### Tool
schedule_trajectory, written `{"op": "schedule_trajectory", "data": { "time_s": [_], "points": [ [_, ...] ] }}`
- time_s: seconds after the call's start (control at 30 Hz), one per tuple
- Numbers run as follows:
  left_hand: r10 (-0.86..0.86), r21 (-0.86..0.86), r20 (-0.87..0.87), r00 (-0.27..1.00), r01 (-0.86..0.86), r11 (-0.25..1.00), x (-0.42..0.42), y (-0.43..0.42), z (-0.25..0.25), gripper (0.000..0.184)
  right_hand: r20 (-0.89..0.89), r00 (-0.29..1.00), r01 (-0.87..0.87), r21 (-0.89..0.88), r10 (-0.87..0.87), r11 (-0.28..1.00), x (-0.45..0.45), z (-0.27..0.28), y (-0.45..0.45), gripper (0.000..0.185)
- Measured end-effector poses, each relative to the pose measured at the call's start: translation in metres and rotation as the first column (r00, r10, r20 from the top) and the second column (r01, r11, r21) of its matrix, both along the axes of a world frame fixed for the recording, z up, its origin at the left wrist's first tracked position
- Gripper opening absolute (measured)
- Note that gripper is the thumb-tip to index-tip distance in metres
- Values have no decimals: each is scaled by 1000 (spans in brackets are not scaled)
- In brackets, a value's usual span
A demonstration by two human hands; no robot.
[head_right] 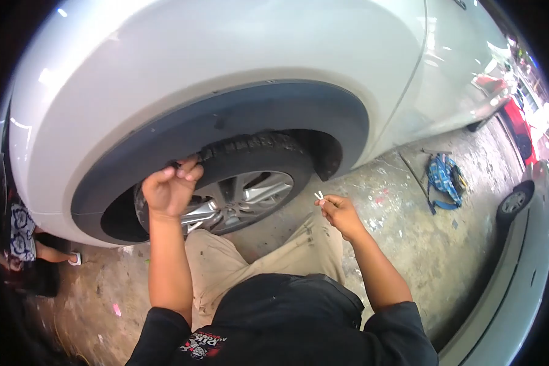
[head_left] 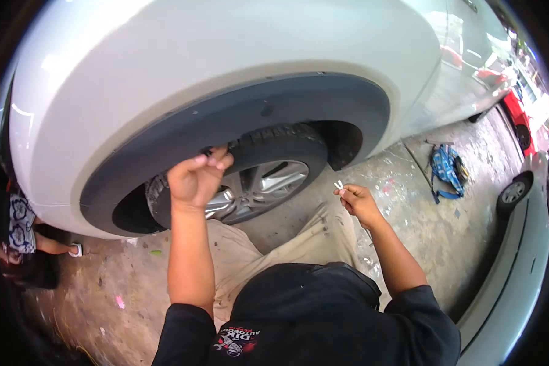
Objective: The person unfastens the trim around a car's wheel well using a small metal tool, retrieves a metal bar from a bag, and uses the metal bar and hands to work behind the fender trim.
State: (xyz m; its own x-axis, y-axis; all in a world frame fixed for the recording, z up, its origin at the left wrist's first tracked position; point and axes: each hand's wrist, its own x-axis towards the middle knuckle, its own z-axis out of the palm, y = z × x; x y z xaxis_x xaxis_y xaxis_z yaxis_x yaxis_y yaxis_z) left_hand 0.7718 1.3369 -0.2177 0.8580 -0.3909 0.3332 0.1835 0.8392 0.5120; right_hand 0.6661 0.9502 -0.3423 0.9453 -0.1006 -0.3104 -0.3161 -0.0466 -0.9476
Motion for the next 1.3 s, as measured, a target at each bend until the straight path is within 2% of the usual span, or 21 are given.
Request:
{"op": "schedule_trajectory", "data": {
  "time_s": [0.07, 0.13, 0.2, 0.27, 0.33, 0.47, 0.67, 0.93, 1.07, 1.13, 1.3],
  "points": [
    [-102, -52, 27, 994, 104, 993, 19, -2, -7, 35, -44, 998, 36, -60, -39, 998, -10, -22, -16, 19],
    [-317, -144, 137, 939, 335, 931, 33, -9, -8, 35, -84, 993, 71, -113, -81, 991, -19, -43, -33, 19],
    [-361, -86, 122, 925, 372, 924, 39, -13, -4, 38, -143, 984, 83, -161, -106, 983, -31, -63, -49, 19],
    [-351, -41, 45, 935, 352, 935, 46, -13, -3, 35, -154, 975, 129, -199, -161, 971, -43, -81, -61, 20],
    [-367, -29, 11, 930, 368, 930, 51, -13, -3, 34, -172, 969, 114, -327, -177, 938, -56, -96, -70, 21],
    [-406, -83, 36, 913, 408, 909, 51, -17, -5, 35, -245, 946, 118, -342, -210, 932, -78, -114, -81, 23],
    [-317, -130, 32, 948, 319, 939, 40, -17, -1, 33, -247, 942, 126, -369, -228, 921, -91, -123, -87, 23],
    [-253, 11, 37, 967, 253, 967, 49, 0, -1, 33, -163, 976, 61, -429, -144, 901, -65, -95, -77, 25],
    [-246, 20, 23, 969, 245, 969, 50, -3, 0, 32, -116, 991, 6, -431, -63, 902, -51, -80, -65, 27],
    [-308, 1, 38, 951, 308, 951, 52, -4, -1, 32, -98, 994, -2, -408, -41, 913, -50, -79, -58, 28],
    [-330, 15, 71, 941, 330, 944, 52, -6, -1, 32, -149, 988, -30, -401, -33, 915, -53, -74, -51, 25]
  ]
}}
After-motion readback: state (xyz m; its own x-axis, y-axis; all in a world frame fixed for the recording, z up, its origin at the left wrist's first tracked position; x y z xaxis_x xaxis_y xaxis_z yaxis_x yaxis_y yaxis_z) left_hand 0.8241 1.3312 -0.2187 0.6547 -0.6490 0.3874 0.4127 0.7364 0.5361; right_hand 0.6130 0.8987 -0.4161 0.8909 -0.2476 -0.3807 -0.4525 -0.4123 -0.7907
